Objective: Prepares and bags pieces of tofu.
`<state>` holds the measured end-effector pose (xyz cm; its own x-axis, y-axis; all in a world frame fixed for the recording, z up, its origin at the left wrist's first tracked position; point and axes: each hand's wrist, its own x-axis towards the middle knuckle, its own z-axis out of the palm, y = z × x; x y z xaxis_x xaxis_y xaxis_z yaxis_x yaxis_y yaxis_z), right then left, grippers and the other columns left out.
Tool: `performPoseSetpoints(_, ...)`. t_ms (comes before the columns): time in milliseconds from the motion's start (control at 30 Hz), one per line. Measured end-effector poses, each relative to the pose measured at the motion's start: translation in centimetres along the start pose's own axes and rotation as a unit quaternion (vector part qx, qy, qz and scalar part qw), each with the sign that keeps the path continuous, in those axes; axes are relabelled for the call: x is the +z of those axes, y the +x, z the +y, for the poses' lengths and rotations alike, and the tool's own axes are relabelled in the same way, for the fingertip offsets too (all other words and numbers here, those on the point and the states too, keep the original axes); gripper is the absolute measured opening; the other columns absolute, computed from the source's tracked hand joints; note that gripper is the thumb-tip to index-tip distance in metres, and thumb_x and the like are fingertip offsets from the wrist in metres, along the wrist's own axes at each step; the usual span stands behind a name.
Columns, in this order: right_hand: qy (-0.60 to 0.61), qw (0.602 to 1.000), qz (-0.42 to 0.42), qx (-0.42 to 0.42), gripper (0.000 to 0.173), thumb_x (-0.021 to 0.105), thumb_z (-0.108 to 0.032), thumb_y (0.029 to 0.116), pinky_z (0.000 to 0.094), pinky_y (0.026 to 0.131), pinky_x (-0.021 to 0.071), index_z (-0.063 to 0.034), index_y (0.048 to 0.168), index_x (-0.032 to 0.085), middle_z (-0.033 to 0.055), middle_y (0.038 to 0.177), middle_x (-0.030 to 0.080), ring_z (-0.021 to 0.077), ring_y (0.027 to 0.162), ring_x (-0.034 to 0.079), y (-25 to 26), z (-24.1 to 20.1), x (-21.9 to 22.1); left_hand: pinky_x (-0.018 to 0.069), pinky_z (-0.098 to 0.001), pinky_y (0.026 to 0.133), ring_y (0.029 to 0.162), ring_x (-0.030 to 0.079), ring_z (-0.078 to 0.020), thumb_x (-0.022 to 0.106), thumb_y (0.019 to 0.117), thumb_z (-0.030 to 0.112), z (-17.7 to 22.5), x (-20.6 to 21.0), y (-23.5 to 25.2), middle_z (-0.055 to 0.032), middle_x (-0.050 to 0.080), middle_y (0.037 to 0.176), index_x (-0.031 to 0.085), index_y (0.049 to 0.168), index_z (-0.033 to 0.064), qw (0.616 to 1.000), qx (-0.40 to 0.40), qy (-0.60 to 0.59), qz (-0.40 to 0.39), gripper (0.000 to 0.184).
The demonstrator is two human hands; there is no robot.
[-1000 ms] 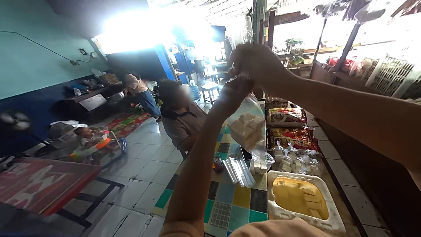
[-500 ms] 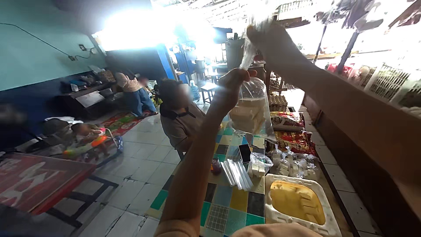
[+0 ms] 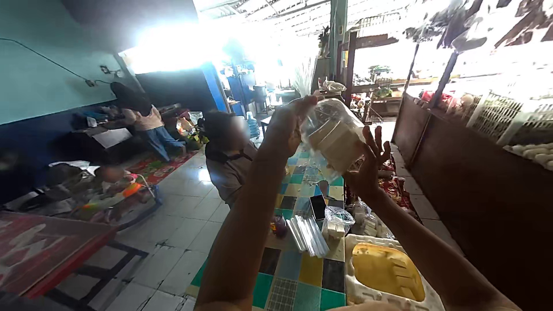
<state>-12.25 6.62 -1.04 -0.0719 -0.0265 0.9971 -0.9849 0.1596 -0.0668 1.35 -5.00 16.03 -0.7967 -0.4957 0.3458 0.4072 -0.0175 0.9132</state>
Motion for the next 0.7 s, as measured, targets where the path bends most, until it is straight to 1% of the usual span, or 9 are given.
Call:
performPoseSetpoints(67, 0.060, 0.996, -0.038, 0.049, 0.081, 0.070, -0.055, 0.0891, 0.0664, 0.122, 0.0138, -0.0065, 0.146, 0.040, 0.0203, 0.157, 0.045, 0.0317, 0.154, 0.031, -0.8, -0.3, -0.6, 0.0536, -0.0250, 0.083, 0.093, 0.066, -0.0076, 0.049, 0.1056, 0.013, -0.4, -0.4, -0.2, -0.0022, 0.070, 0.103, 0.064, 0.110, 0.0052, 0.999, 0.006, 0.037, -0.023, 0.018)
performPoseSetpoints(200, 0.275, 0.926, -0.042, 0.256, 0.085, 0.062, -0.066, 0.0910, 0.0261, 0.101, 0.0517, 0.0029, 0.139, 0.050, 0.0008, 0.124, 0.066, 0.0002, 0.114, 0.062, -2.5, -2.8, -1.3, 0.0560, -0.0226, 0.083, 0.099, 0.070, -0.0060, 0.044, 0.1052, 0.011, -1.4, -1.3, -0.4, -0.0020, 0.075, 0.112, 0.069, 0.111, 0.0055, 0.993, 0.031, 0.067, -0.089, 0.027)
performPoseSetpoints(267, 0.377, 0.812, -0.057, 0.442, 0.071, 0.051, -0.061, 0.0993, 0.0200, 0.081, 0.0540, 0.0056, 0.124, 0.049, -0.0048, 0.097, 0.065, -0.0028, 0.090, 0.063, -1.2, -5.1, -2.4, 0.0562, -0.0258, 0.088, 0.103, 0.071, -0.0096, 0.041, 0.1051, 0.010, -1.8, -1.4, -0.3, -0.0049, 0.075, 0.114, 0.069, 0.110, 0.0039, 0.990, 0.039, 0.053, -0.125, 0.030)
performPoseSetpoints(367, 0.549, 0.548, -0.137, 0.616, 0.080, 0.007, -0.071, 0.1017, 0.0263, 0.055, 0.0578, -0.0102, 0.113, 0.057, 0.0032, 0.076, 0.074, 0.0111, 0.061, 0.070, 0.5, -6.7, -3.7, 0.0562, -0.0275, 0.092, 0.108, 0.070, -0.0118, 0.037, 0.1064, 0.011, -2.8, -1.3, -0.1, -0.0067, 0.074, 0.117, 0.068, 0.114, 0.0024, 0.987, 0.068, 0.013, -0.142, 0.033)
performPoseSetpoints(433, 0.559, 0.478, -0.156, 0.659, 0.064, 0.005, -0.043, 0.1099, 0.0208, 0.048, 0.0525, -0.0087, 0.108, 0.059, 0.0051, 0.074, 0.072, 0.0088, 0.054, 0.065, -0.2, -7.6, -3.6, 0.0528, -0.0265, 0.096, 0.111, 0.067, -0.0102, 0.038, 0.1067, 0.010, -3.1, -0.5, -0.2, -0.0060, 0.074, 0.116, 0.069, 0.112, 0.0016, 0.989, 0.098, -0.002, -0.108, 0.033)
performPoseSetpoints(500, 0.447, 0.644, -0.140, 0.606, 0.029, 0.037, 0.000, 0.1079, 0.0214, 0.075, 0.0589, -0.0016, 0.136, 0.047, 0.0088, 0.113, 0.069, 0.0084, 0.089, 0.071, -2.0, -8.5, -3.3, 0.0515, -0.0250, 0.095, 0.110, 0.067, -0.0083, 0.042, 0.1066, 0.008, -3.2, 0.6, -0.8, -0.0052, 0.075, 0.112, 0.069, 0.108, 0.0008, 0.994, 0.104, -0.008, -0.037, 0.028)
performPoseSetpoints(567, 0.291, 0.858, -0.111, 0.409, 0.096, 0.077, -0.005, 0.0824, 0.0334, 0.104, 0.0504, 0.0108, 0.155, 0.017, 0.0322, 0.151, 0.041, 0.0240, 0.131, 0.056, -5.0, -7.5, -2.4, 0.0520, -0.0224, 0.091, 0.105, 0.067, -0.0050, 0.045, 0.1066, 0.010, -3.4, 1.1, -1.3, -0.0028, 0.075, 0.109, 0.068, 0.107, 0.0025, 0.996, 0.088, -0.003, 0.026, 0.024)
performPoseSetpoints(633, 0.241, 0.926, -0.014, 0.289, 0.111, 0.087, -0.021, 0.0734, 0.0358, 0.112, 0.0440, 0.0096, 0.153, 0.015, 0.0350, 0.156, 0.031, 0.0253, 0.141, 0.047, -6.1, -5.9, -1.3, 0.0505, -0.0262, 0.095, 0.111, 0.065, -0.0073, 0.044, 0.1072, 0.013, -4.1, 1.1, -1.9, -0.0040, 0.073, 0.116, 0.066, 0.113, 0.0024, 0.997, 0.077, 0.003, 0.025, 0.025)
performPoseSetpoints(700, 0.292, 0.898, 0.038, 0.328, 0.095, 0.084, -0.019, 0.0757, 0.0245, 0.110, 0.0443, 0.0117, 0.146, 0.028, 0.0185, 0.144, 0.049, 0.0069, 0.131, 0.051, -5.9, -6.3, -1.8, 0.0486, -0.0291, 0.098, 0.115, 0.063, -0.0085, 0.044, 0.1072, 0.016, -4.5, 0.9, -2.9, -0.0027, 0.072, 0.122, 0.068, 0.116, 0.0039, 0.999, 0.040, 0.020, -0.015, 0.028)
